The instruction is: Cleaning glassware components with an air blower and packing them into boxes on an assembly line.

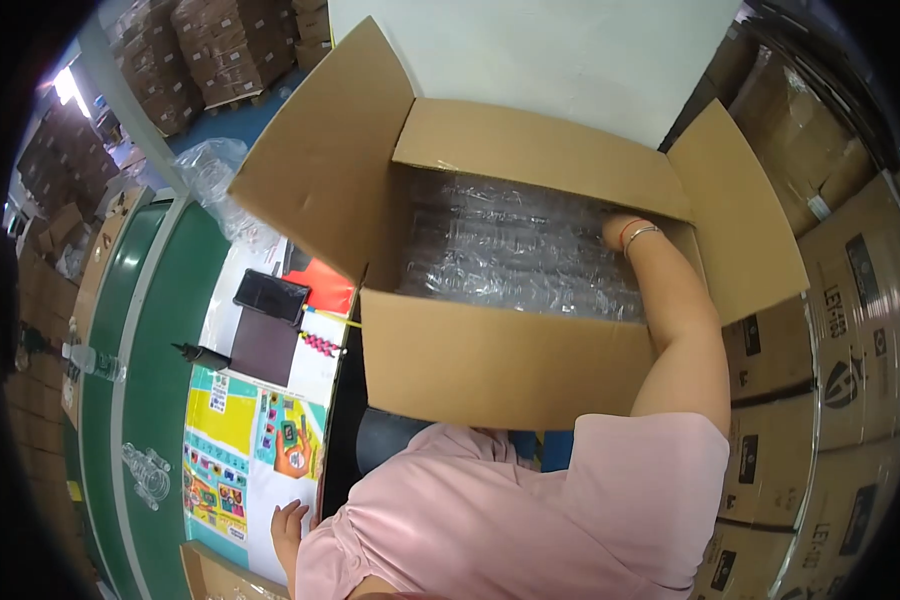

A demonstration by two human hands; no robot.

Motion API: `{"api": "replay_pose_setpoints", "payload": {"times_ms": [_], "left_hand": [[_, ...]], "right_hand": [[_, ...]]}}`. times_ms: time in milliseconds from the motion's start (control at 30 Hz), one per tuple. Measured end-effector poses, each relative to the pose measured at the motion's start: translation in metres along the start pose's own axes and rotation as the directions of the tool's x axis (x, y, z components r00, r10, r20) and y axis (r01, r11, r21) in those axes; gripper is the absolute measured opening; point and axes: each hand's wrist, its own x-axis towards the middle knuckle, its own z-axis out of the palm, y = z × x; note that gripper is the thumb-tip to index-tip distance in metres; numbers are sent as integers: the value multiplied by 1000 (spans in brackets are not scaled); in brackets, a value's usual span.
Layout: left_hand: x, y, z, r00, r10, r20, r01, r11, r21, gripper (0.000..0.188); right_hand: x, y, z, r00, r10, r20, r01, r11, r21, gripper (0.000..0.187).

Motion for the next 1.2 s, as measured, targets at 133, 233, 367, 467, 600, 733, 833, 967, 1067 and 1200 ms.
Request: {"api": "replay_pose_setpoints", "payload": {"times_ms": [133,233,367,467,600,733,833,967,1067,1200], "left_hand": [[27,26,15,997,69,38,-69,998,-1,24],[53,50,11,996,78,49,-77,997,-13,25],[62,66,11,996,60,68,-61,998,18,26],[67,77,9,992,42,122,-49,997,52,26],[71,82,13,990,21,137,-30,998,64,28],[81,88,13,983,76,170,-85,995,44,28],[91,96,8,979,69,193,-78,996,44,29],[99,93,14,972,169,166,-173,985,8,31],[93,90,15,971,150,187,-152,988,-2,31],[89,90,11,969,134,209,-133,991,-20,31]], "right_hand": [[39,-5,4,975,50,-218,-76,991,-111,49],[71,13,27,922,-23,-387,16,1000,-20,56],[86,19,38,952,43,-302,-42,999,9,55],[109,30,53,926,102,-364,-62,991,121,51],[138,41,77,917,146,-372,-69,975,212,45],[104,-5,48,943,87,-320,-151,972,-182,38],[25,-32,6,764,-203,612,485,806,-339,47],[43,34,118,688,-336,644,434,901,5,77],[0,26,103,800,-473,370,392,878,276,86],[-7,26,99,804,-484,345,398,869,294,89]]}}
